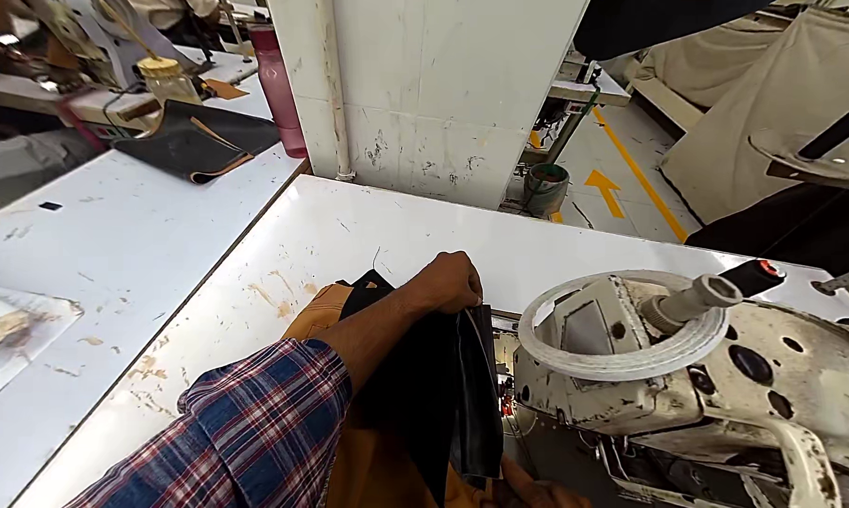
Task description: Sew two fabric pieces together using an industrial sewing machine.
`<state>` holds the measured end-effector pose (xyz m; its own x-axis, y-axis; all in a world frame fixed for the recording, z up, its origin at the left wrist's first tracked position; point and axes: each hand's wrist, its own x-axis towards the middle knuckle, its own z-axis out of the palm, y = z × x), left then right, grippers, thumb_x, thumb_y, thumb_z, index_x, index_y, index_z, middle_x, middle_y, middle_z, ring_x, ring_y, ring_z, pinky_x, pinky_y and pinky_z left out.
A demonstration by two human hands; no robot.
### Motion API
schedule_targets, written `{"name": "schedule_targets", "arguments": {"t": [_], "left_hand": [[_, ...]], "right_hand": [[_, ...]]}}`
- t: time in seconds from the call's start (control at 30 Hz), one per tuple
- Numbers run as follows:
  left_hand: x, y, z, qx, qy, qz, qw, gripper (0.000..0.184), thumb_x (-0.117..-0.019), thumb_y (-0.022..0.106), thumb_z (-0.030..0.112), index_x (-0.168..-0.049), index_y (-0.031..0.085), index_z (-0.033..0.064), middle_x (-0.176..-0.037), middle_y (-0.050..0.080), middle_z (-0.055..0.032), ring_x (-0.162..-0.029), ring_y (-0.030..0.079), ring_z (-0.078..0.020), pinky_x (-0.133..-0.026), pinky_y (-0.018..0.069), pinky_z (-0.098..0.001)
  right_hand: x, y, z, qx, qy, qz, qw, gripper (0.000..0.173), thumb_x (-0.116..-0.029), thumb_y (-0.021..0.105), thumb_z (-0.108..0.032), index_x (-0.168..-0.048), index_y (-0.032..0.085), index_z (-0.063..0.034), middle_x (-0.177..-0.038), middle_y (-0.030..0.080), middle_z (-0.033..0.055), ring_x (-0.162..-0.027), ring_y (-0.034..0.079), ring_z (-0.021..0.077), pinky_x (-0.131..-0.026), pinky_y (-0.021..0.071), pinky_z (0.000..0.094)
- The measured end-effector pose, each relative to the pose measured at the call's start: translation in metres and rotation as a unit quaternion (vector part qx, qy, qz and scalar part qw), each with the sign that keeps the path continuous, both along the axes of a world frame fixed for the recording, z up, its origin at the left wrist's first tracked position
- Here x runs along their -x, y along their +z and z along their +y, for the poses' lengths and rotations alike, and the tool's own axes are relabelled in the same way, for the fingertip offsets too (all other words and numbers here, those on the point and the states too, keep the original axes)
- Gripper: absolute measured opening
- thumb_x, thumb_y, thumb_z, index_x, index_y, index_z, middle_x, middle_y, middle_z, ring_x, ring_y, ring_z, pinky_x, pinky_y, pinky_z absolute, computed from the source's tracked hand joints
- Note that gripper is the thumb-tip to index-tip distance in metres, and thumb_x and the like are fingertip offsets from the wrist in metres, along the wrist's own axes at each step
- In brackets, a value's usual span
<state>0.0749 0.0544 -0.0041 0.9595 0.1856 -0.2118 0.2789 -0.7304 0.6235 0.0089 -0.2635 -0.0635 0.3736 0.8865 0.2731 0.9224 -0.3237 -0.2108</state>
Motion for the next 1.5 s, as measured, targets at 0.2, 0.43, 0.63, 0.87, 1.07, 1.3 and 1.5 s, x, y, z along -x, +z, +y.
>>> {"name": "schedule_targets", "arguments": {"t": [0.2,0.43,0.63,0.87,1.07,1.3,1.5], "left_hand": [[0.000,0.001,0.002,-0.006,-0.019,0.000,1.000,0.014,-0.0976,0.070,0.022,-0.097,0.080,0.0129,-0.084,0.074,-0.0033,-0.080,0.068,-0.0151,-0.074,0.0535,-0.0423],[0.001,0.002,0.000,-0.020,-0.018,0.005,1.000,0.014,-0.0979,0.069,0.020,-0.098,0.079,0.0109,-0.084,0.073,-0.0040,-0.079,0.068,-0.0161,-0.074,0.0539,-0.0426],[0.000,0.006,-0.003,-0.044,-0.038,0.006,0.998,0.012,-0.0967,0.069,0.017,-0.098,0.079,0.0092,-0.083,0.073,-0.0049,-0.077,0.067,-0.0165,-0.074,0.0533,-0.0420],[0.001,0.010,-0.002,-0.039,-0.048,0.018,0.998,0.014,-0.0973,0.070,0.018,-0.101,0.079,0.0090,-0.089,0.075,-0.0073,-0.084,0.070,-0.0192,-0.080,0.0549,-0.0450],[0.001,0.011,-0.003,-0.045,-0.048,0.020,0.998,0.014,-0.0975,0.069,0.018,-0.101,0.079,0.0087,-0.089,0.075,-0.0072,-0.083,0.070,-0.0188,-0.080,0.0549,-0.0446],[-0.002,0.008,-0.002,-0.055,-0.042,0.018,0.997,0.016,-0.0957,0.072,0.020,-0.105,0.076,0.0067,-0.091,0.074,-0.0074,-0.085,0.069,-0.0192,-0.080,0.0553,-0.0442],[-0.002,0.007,0.000,-0.035,-0.043,0.015,0.998,0.013,-0.0940,0.074,0.019,-0.101,0.077,0.0088,-0.088,0.074,-0.0052,-0.082,0.069,-0.0169,-0.078,0.0549,-0.0432]], "right_hand": [[-0.009,0.010,0.000,0.004,0.012,0.081,0.997,0.031,-0.1025,0.062,-0.036,-0.107,0.079,-0.0100,-0.126,0.073,0.0053,-0.096,0.070,0.0218,-0.084,0.0542,0.0342],[-0.009,0.014,0.000,0.011,0.008,0.117,0.993,0.032,-0.1016,0.064,-0.037,-0.108,0.079,-0.0105,-0.128,0.072,0.0062,-0.100,0.068,0.0240,-0.087,0.0521,0.0374],[-0.002,0.012,0.000,0.002,0.000,0.145,0.989,0.026,-0.1020,0.064,-0.032,-0.110,0.079,-0.0119,-0.118,0.074,0.0094,-0.104,0.068,0.0278,-0.090,0.0526,0.0425],[-0.009,0.033,0.004,0.047,-0.078,0.327,0.941,0.034,-0.0922,0.077,-0.029,-0.113,0.071,-0.0030,-0.097,0.071,0.0103,-0.080,0.068,0.0199,-0.070,0.0566,0.0346],[-0.004,0.039,0.007,0.055,-0.098,0.353,0.929,0.024,-0.0963,0.071,-0.026,-0.112,0.071,-0.0071,-0.092,0.074,0.0026,-0.078,0.068,0.0146,-0.070,0.0554,0.0328],[-0.003,0.034,0.003,0.041,-0.104,0.370,0.922,0.029,-0.0985,0.067,-0.026,-0.118,0.074,-0.0065,-0.090,0.077,0.0007,-0.075,0.070,0.0103,-0.071,0.0580,0.0302],[-0.007,0.033,0.001,0.050,-0.092,0.380,0.919,0.028,-0.0974,0.068,-0.026,-0.117,0.075,-0.0069,-0.090,0.077,0.0009,-0.075,0.070,0.0108,-0.071,0.0578,0.0307]]}}
